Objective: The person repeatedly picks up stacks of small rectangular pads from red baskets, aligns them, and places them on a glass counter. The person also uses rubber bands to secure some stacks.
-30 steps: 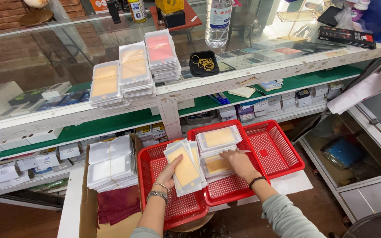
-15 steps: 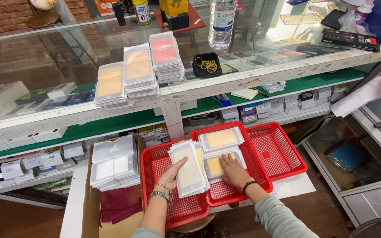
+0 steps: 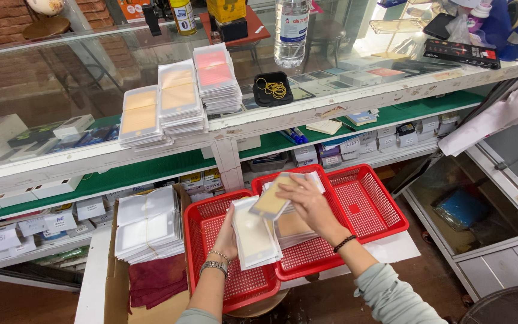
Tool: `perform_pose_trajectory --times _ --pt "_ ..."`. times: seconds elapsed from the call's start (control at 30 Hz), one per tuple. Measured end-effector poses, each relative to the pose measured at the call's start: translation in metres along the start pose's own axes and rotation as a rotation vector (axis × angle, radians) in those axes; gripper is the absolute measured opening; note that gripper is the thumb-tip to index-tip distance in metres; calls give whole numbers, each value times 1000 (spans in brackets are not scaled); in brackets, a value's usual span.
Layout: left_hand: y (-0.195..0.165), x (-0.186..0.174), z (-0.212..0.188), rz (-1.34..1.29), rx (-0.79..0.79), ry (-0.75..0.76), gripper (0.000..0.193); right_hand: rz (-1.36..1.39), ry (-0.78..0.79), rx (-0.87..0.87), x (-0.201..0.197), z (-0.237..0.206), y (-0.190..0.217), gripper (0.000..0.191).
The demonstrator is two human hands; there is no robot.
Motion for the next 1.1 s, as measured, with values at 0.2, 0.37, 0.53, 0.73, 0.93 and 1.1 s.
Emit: perform_pose_trajectory --times 0.2,0.37,0.53,0.73,0.93,1.1 --pt "13 2 17 148 -48 -28 64 185 222 481 52 -50 -40 53" --pt "7 -16 23 192 -7 -62 62 -467 673 223 114 -126 -65 73" --pt "3 -22 19 245 -18 -102 63 -414 763 302 119 -138 -81 48" --pt "1 -16 8 200 -25 -155 78 -155 195 281 17 -56 -57 43" --pt "5 -12 9 64 -15 -103 76 -198 164 62 5 -11 -23 24" --pt "10 -26 18 109 -32 -139 58 -63 465 630 52 -83 -103 27"
Point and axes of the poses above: each hand's wrist, its own z-axis towards the middle knuckle, its own x-axis out of the palm, y = z × x, the point moved 8 cm from there along z, towards the middle knuckle, and after that the axes turned 11 degrees about -x, right-handed, at the moved point
